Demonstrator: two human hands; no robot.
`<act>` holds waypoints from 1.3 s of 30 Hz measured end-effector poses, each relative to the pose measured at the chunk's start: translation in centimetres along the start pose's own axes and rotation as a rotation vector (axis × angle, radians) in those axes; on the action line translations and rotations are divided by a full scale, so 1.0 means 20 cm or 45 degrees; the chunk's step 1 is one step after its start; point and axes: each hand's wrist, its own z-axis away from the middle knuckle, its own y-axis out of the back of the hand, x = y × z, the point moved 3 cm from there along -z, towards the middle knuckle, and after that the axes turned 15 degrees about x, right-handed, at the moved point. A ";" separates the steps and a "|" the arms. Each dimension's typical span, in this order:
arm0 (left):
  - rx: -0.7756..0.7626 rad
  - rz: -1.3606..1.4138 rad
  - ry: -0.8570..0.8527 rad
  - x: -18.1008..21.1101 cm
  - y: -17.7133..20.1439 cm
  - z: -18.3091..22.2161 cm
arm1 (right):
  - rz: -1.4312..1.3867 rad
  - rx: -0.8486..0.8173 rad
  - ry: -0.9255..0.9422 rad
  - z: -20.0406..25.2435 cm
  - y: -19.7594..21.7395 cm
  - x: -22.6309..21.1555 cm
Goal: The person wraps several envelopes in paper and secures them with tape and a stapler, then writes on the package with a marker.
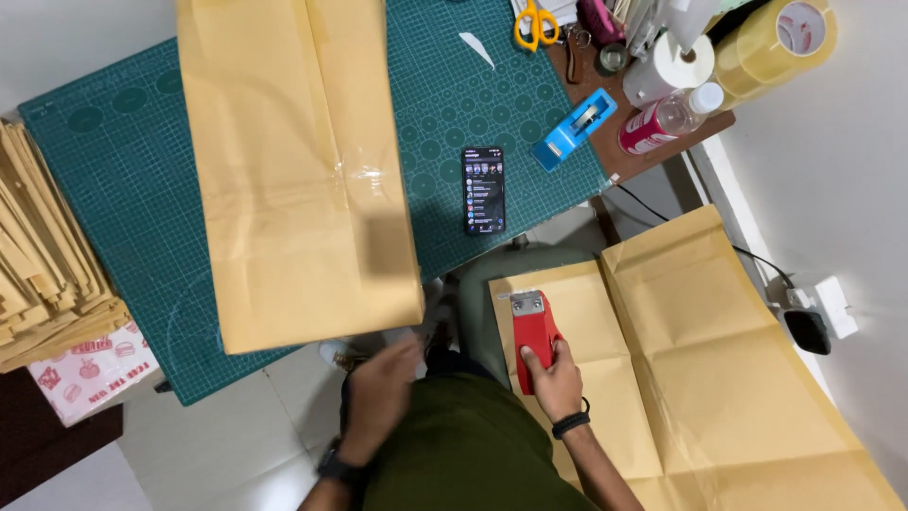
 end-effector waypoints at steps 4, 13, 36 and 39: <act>-0.167 -0.626 -1.166 0.38 -0.17 -0.16 | 0.042 -0.053 -0.044 0.02 0.00 0.01; -0.699 -1.333 -1.395 0.33 -0.27 -0.63 | -0.030 -0.045 -0.034 0.03 0.01 0.07; -0.597 -1.423 -1.503 0.23 -0.29 -0.73 | 0.010 0.000 -0.089 -0.01 0.03 0.22; -0.744 -1.321 -1.660 0.16 -0.32 -0.61 | -0.026 -0.008 -0.124 0.01 0.06 0.21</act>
